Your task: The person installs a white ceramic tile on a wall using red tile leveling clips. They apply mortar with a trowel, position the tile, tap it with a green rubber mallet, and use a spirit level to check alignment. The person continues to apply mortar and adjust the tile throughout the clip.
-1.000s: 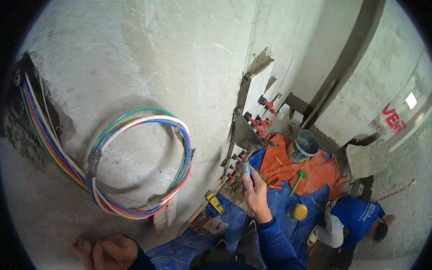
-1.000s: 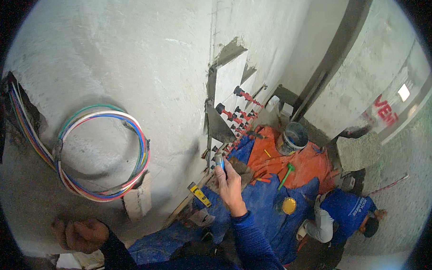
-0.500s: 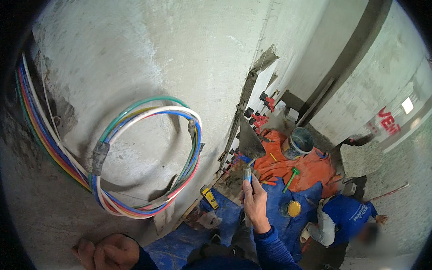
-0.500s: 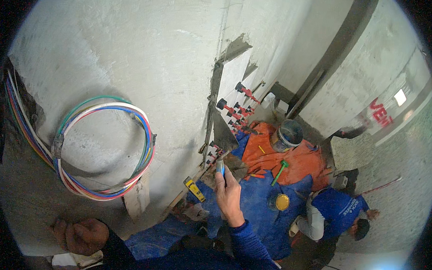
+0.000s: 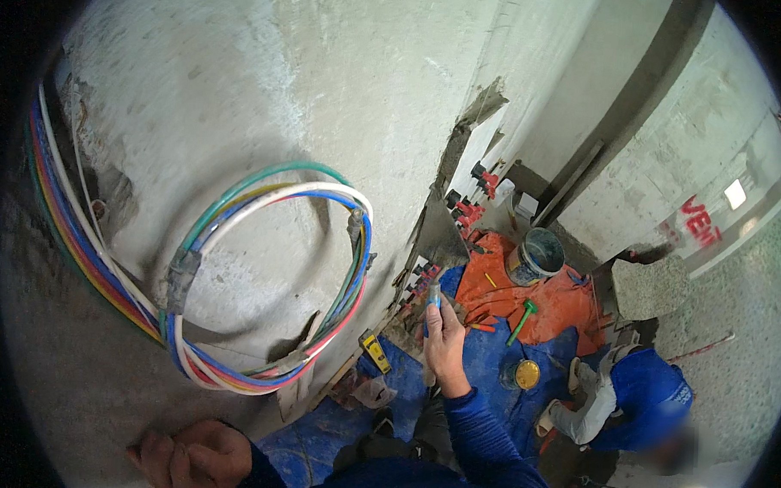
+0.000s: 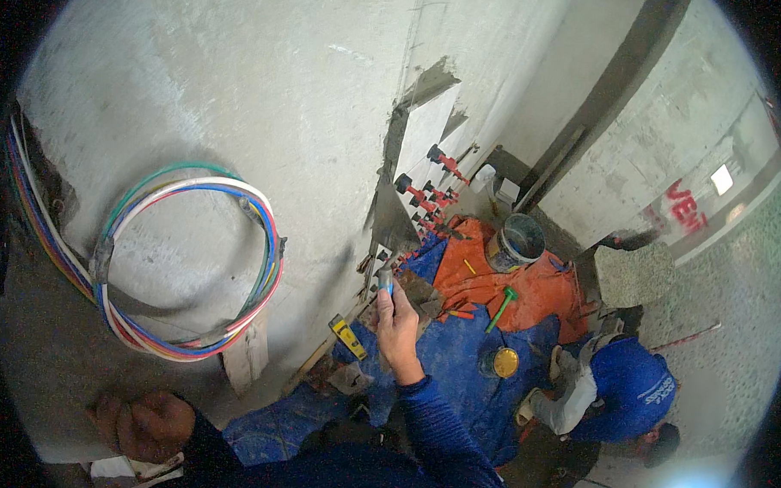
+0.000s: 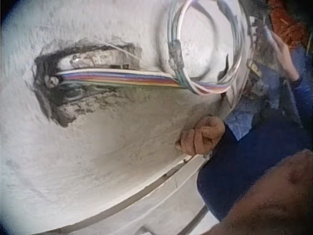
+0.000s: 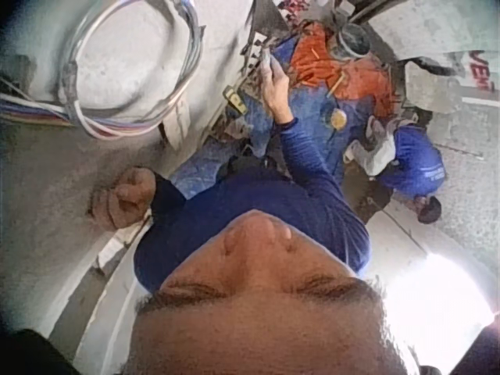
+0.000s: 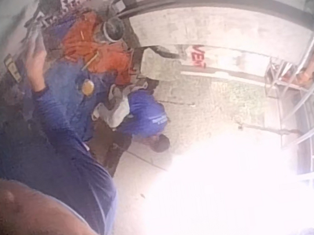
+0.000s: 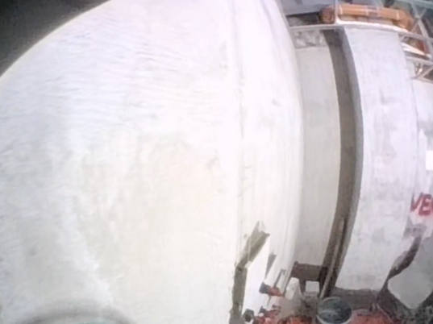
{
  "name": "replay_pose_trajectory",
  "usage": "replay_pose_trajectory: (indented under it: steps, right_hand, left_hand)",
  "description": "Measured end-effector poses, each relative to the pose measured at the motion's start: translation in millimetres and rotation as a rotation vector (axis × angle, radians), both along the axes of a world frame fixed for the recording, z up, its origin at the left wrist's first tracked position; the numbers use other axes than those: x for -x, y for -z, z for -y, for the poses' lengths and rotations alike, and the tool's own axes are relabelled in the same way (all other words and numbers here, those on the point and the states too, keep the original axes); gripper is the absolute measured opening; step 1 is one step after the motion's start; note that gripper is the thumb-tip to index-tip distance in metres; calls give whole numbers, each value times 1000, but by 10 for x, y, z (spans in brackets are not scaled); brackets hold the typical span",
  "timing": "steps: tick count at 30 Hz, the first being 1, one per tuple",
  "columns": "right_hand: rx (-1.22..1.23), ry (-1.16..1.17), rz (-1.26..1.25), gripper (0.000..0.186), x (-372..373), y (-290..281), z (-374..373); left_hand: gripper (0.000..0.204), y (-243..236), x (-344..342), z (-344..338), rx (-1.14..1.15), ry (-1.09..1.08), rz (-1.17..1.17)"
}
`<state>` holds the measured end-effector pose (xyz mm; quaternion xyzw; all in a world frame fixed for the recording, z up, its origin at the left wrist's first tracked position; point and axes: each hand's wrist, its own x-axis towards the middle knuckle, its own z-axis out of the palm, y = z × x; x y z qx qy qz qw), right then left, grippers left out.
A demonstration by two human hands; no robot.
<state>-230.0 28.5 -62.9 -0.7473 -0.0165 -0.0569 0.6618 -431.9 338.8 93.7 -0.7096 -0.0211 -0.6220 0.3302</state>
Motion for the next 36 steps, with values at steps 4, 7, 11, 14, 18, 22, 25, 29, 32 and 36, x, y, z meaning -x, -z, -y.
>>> replay_pose_trajectory:
  steps: [4, 7, 11, 14, 18, 22, 25, 29, 32, 36]
  right_hand:
    - [82, -7, -77, 45, 145, 141, 24]
    - [87, -25, -141, 43, 323, 65, 48]
    - [50, -30, -169, 42, 448, -295, 95]
    - [127, -40, 65, 41, 350, -669, 167]
    - [112, -111, -43, 41, 246, -1153, 294]
    - [77, -185, -194, 40, 185, -1418, 414]
    - [60, -219, -184, 40, 189, -1412, 483]
    - [5, -213, -240, 46, 162, -1175, 502]
    - [9, -188, -263, 44, 172, -914, 469]
    - [-96, -185, -286, 41, 189, -529, 415]
  left_hand:
    - [20, 7, -4, -5, -21, 10, -9]
    - [20, 11, 4, -31, -24, 12, -8]
    - [20, 19, 5, -58, -25, 33, 2]
    - [19, 27, 7, -57, -30, 45, -1]
    - [19, 22, 37, -82, -43, 64, 10]
    - [16, 16, 81, -115, -49, 125, 4]
    - [16, 32, 78, -112, -55, 101, 11]
    - [15, 52, 30, -95, -56, 88, 23]
    - [15, 55, 12, -78, -61, 79, 19]
    - [15, 47, 7, -64, -56, 67, 13]
